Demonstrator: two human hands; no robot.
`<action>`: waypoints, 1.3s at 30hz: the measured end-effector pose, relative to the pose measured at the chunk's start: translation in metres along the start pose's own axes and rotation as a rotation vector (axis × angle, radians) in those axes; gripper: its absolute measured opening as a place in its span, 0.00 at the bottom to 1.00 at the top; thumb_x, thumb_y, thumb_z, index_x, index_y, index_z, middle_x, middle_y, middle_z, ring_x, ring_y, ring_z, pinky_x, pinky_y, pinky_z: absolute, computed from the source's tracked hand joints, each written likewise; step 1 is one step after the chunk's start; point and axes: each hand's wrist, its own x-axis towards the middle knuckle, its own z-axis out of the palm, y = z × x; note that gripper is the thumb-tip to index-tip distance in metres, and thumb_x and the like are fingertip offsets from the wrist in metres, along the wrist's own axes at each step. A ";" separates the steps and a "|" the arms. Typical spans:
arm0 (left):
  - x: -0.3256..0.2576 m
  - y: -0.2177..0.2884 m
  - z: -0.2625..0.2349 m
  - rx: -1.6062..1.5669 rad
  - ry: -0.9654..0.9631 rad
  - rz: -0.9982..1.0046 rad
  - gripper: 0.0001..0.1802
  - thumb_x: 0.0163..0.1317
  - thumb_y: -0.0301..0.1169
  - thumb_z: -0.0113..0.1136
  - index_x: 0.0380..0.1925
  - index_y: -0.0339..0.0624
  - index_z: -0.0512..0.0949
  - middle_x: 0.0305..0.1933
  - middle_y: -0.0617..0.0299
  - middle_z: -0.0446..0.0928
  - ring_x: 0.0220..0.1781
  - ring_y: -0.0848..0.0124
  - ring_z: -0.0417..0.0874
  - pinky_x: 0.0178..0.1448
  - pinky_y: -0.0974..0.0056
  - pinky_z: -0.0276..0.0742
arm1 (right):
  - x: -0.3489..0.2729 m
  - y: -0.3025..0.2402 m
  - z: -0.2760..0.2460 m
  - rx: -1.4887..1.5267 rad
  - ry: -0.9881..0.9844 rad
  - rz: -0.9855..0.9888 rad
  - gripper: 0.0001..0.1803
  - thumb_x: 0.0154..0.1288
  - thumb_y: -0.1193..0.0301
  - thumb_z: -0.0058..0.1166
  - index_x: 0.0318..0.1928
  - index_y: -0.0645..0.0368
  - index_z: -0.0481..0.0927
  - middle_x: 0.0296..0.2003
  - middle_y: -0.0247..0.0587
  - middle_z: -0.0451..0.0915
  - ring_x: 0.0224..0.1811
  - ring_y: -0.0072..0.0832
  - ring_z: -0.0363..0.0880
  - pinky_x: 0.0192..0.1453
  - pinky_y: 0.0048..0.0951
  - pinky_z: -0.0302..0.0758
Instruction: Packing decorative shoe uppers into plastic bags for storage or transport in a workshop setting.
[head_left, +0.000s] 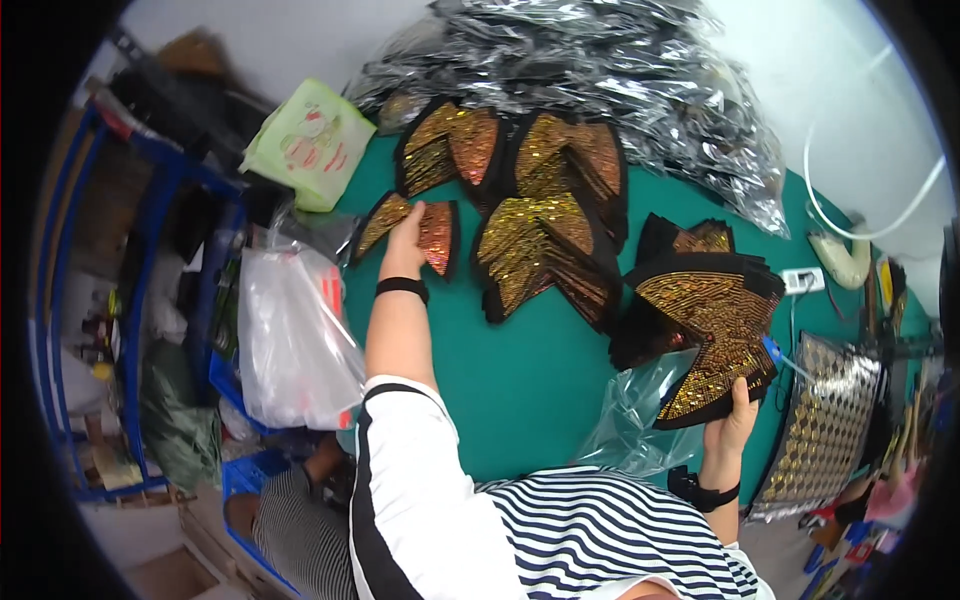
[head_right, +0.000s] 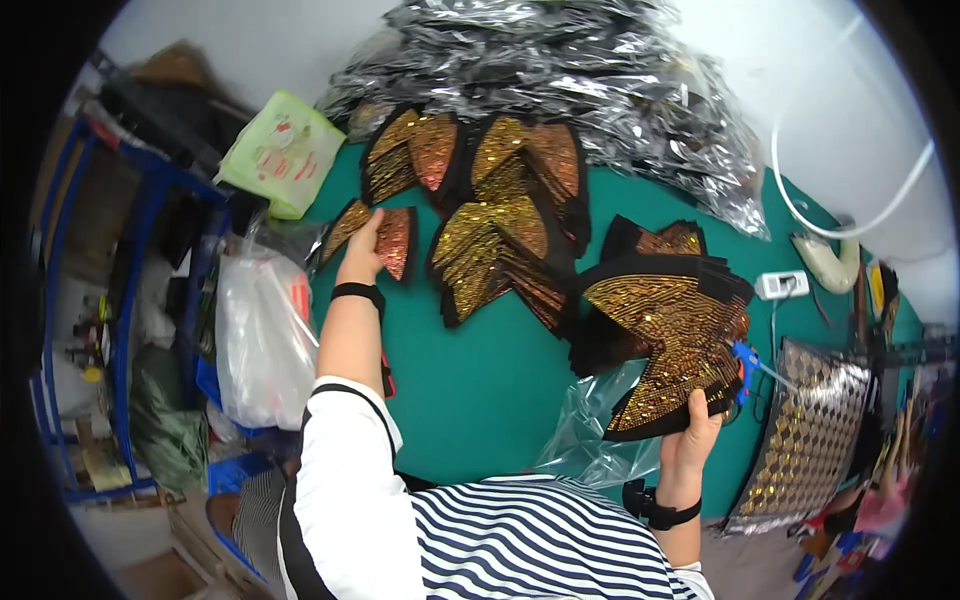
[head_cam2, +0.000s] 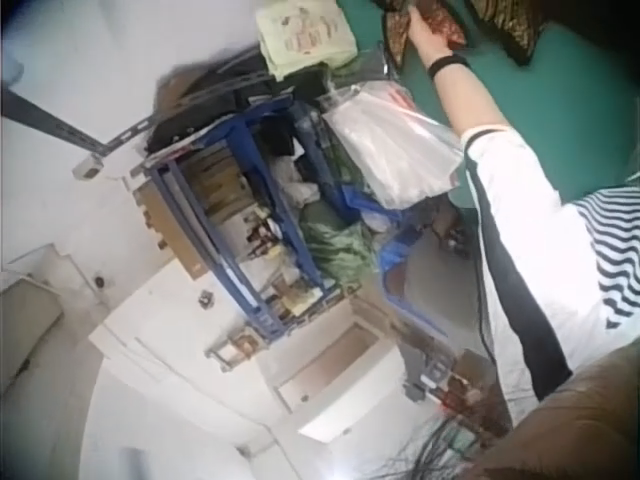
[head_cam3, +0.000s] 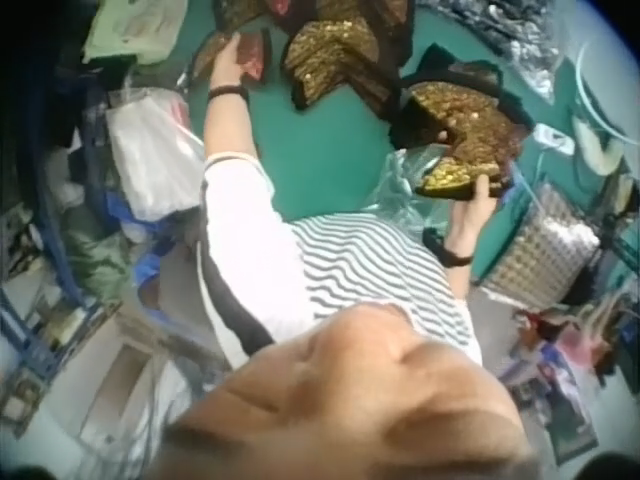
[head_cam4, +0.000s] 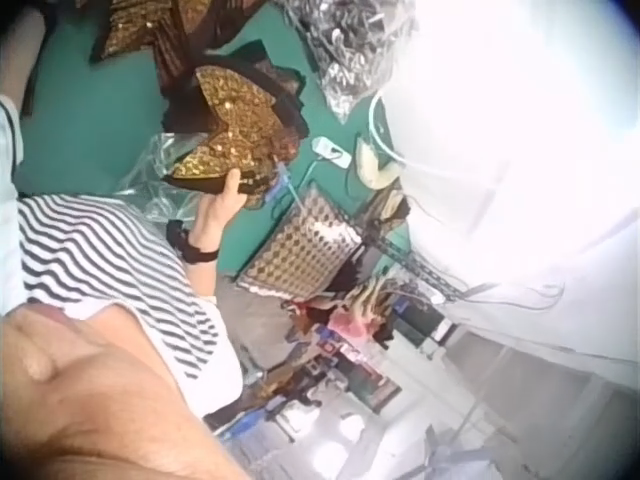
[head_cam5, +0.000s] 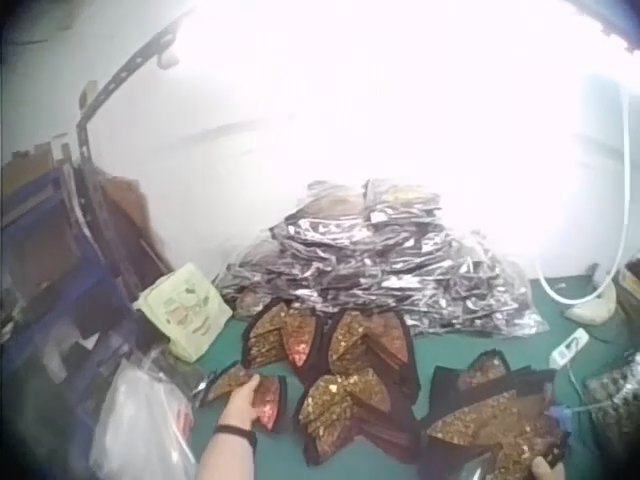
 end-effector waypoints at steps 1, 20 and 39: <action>0.021 0.003 -0.012 -0.011 -0.008 -0.047 0.19 0.58 0.35 0.63 0.44 0.33 0.74 0.43 0.51 0.77 0.41 0.57 0.81 0.43 0.52 0.81 | -0.002 -0.001 -0.003 0.000 0.025 -0.010 0.25 0.60 0.74 0.55 0.58 0.61 0.67 0.52 0.42 0.73 0.51 0.33 0.74 0.58 0.35 0.72; 0.074 0.030 0.155 0.123 -0.309 0.065 0.27 0.61 0.41 0.56 0.56 0.35 0.68 0.53 0.52 0.73 0.56 0.58 0.72 0.57 0.52 0.71 | -0.015 -0.009 -0.015 -0.006 0.163 0.052 0.26 0.56 0.74 0.56 0.55 0.66 0.67 0.48 0.42 0.74 0.49 0.33 0.75 0.55 0.35 0.72; -0.341 -0.203 0.143 -0.032 -1.189 -0.268 0.45 0.54 0.58 0.58 0.64 0.42 0.58 0.64 0.60 0.63 0.66 0.62 0.62 0.69 0.54 0.55 | -0.081 -0.039 0.005 -0.315 -0.184 -0.098 0.21 0.53 0.81 0.61 0.50 0.68 0.74 0.41 0.37 0.81 0.40 0.18 0.76 0.45 0.23 0.74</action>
